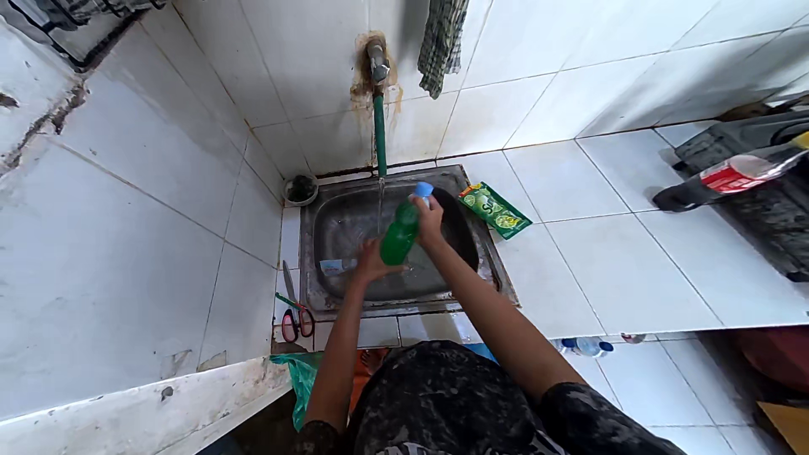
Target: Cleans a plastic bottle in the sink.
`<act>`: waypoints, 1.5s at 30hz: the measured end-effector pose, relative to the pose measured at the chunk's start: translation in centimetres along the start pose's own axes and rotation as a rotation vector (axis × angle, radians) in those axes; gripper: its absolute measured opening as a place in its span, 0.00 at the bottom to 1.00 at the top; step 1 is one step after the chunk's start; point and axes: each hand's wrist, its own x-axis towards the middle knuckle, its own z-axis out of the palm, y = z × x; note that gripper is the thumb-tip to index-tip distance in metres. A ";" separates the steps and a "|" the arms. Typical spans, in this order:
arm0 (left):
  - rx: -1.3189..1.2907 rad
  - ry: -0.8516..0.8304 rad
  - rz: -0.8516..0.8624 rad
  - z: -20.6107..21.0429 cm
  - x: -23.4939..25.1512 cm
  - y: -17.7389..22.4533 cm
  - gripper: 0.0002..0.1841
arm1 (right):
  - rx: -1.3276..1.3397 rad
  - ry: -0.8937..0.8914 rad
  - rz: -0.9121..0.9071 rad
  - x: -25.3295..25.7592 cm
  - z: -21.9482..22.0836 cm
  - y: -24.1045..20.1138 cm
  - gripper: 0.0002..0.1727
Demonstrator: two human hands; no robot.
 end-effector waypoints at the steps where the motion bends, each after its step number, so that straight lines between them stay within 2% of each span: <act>1: -0.006 0.000 -0.006 0.6 0.6 -0.5 0.58 | 0.024 -0.018 0.028 -0.3 0.6 0.5 0.15; 4: -0.091 0.036 -0.008 1.4 1.2 -2.6 0.56 | 0.029 -0.118 0.072 -0.9 1.4 1.1 0.14; 9: -0.323 0.049 -0.051 2.2 0.1 -2.7 0.45 | -0.131 -0.297 0.083 -0.5 2.6 0.6 0.17; 12: -0.517 0.051 -0.117 2.6 -0.4 -2.3 0.34 | -0.299 -0.423 0.081 -0.1 3.7 0.5 0.20; 16: -0.491 0.046 -0.164 3.0 -0.8 -2.5 0.27 | -0.570 -0.522 -0.014 0.1 5.3 0.4 0.19; 18: -0.495 0.062 -0.182 3.0 -1.1 -2.4 0.28 | -0.628 -0.521 -0.042 0.3 5.7 0.3 0.20; 21: -0.786 0.183 -0.227 3.7 -1.0 -2.3 0.37 | -0.581 -0.492 -0.009 -0.2 5.6 -0.6 0.20; 24: -1.058 0.305 -0.259 4.5 -0.9 -2.0 0.32 | -0.501 -0.520 -0.083 -0.5 5.5 -0.7 0.16; 27: -1.304 0.230 -0.471 5.1 -0.6 -1.8 0.31 | -0.468 -0.576 -0.146 -0.8 5.6 -0.8 0.12; 29: -1.429 0.160 -0.619 5.2 -0.3 -1.6 0.31 | -0.438 -0.584 -0.158 -0.6 5.2 -0.8 0.13; 32: -1.515 0.134 -0.593 5.5 0.7 -1.6 0.31 | -0.383 -0.613 -0.150 0.1 4.3 -0.7 0.13; 34: -1.530 0.179 -0.563 5.5 1.2 -1.0 0.28 | -0.377 -0.651 -0.113 0.4 3.8 -1.4 0.11; 36: -1.555 0.268 -0.553 5.3 1.9 -0.3 0.25 | -0.397 -0.614 -0.152 0.7 3.4 -1.9 0.08; 38: -1.556 0.369 -0.536 5.4 2.8 -0.2 0.23 | -0.404 -0.480 -0.178 0.9 2.8 -1.6 0.09; 41: -1.577 0.448 -0.483 4.8 3.4 -0.3 0.18 | -0.290 -0.187 -0.084 1.2 1.6 -0.9 0.16; 45: -1.494 0.413 -0.404 2.1 3.1 0.3 0.13 | -0.011 0.207 0.065 2.2 -1.3 0.6 0.25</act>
